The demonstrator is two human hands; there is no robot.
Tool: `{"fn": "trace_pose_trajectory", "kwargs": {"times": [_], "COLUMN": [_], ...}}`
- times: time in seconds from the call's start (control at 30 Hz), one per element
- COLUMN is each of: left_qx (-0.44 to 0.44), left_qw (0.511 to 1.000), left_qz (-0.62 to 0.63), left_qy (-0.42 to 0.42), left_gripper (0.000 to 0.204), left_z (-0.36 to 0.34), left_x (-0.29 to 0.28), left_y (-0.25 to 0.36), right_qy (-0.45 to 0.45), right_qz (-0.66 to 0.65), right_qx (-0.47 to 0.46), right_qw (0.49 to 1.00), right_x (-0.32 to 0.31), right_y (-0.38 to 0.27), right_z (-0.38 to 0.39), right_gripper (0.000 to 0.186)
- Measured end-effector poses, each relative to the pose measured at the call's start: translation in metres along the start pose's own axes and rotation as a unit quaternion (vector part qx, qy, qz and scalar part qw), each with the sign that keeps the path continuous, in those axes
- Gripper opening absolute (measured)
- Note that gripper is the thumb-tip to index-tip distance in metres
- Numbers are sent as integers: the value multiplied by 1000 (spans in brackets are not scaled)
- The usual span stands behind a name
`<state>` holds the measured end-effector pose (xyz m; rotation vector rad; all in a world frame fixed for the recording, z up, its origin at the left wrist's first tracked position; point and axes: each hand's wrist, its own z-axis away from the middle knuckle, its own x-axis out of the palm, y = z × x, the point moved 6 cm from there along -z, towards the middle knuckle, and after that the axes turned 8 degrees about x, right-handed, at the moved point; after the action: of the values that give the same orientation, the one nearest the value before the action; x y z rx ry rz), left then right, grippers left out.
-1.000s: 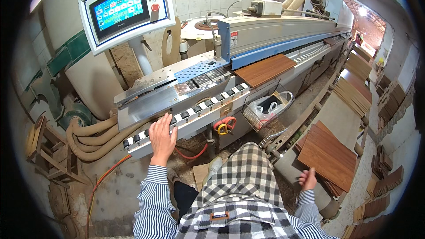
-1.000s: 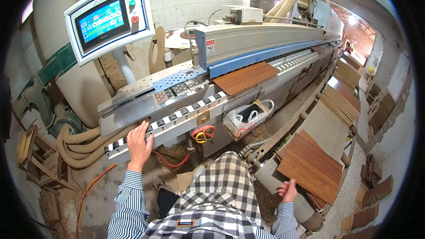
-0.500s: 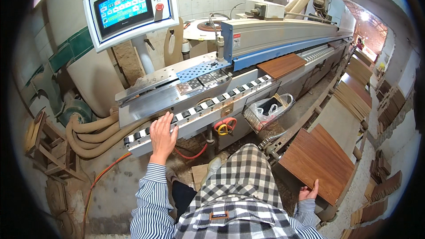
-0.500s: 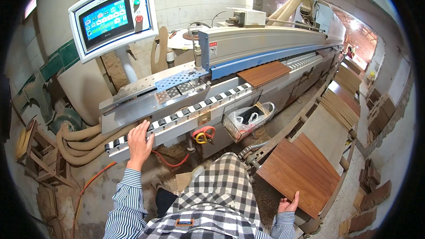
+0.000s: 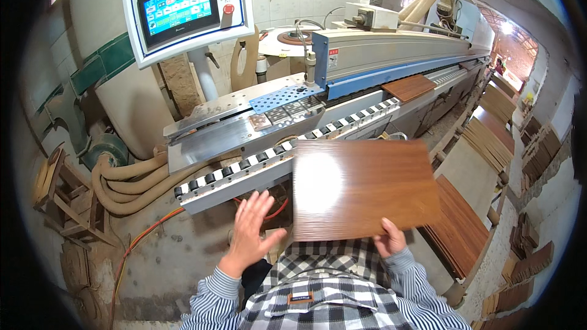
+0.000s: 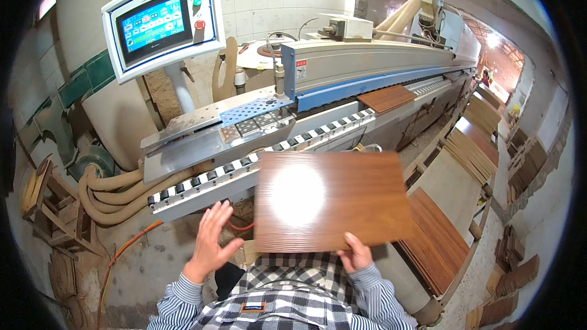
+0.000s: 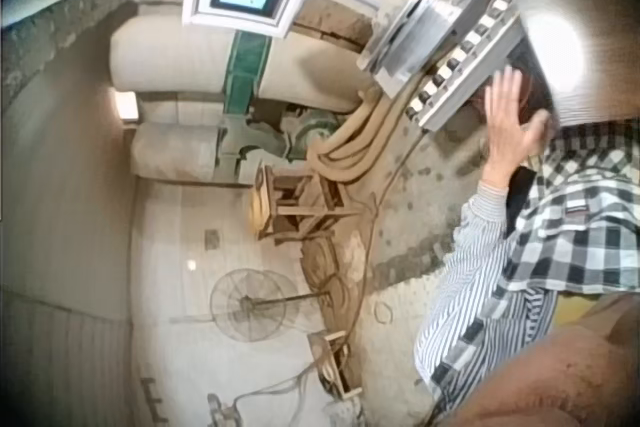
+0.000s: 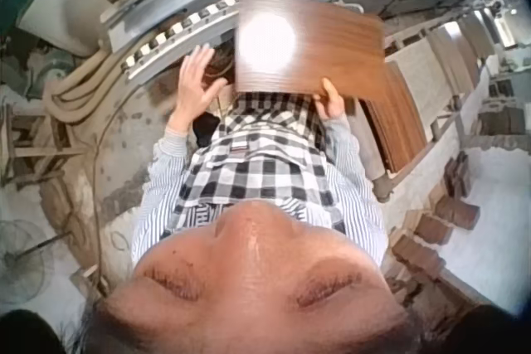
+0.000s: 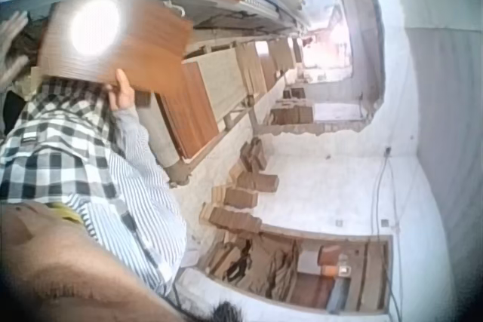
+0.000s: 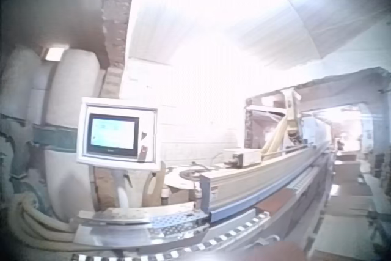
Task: The person feeds wooden planks into a large industrial sanding machine one at a time. The person retrieves planks from a stack, places them on the machine's conveyor, and collects the processed planks as they exit.
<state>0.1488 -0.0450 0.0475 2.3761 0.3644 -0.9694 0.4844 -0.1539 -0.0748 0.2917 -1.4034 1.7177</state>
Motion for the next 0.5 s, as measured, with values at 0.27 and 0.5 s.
{"fn": "trace_pose_trajectory", "kwargs": {"times": [0.27,0.5], "left_qx": [-86,-152], "left_qw": [980,958], "left_qz": [-171,-226], "left_qy": [49,92], "left_gripper": [67,62], "left_z": [44,46], "left_x": [-34,-77], "left_y": [-27,-104], "right_qy": [-224,-287], "right_qz": [64,97], "right_qx": [167,187], "right_qw": [958,934], "right_x": [180,226], "right_y": [85,90], "right_z": [-75,-63], "right_gripper": [20,46]}}
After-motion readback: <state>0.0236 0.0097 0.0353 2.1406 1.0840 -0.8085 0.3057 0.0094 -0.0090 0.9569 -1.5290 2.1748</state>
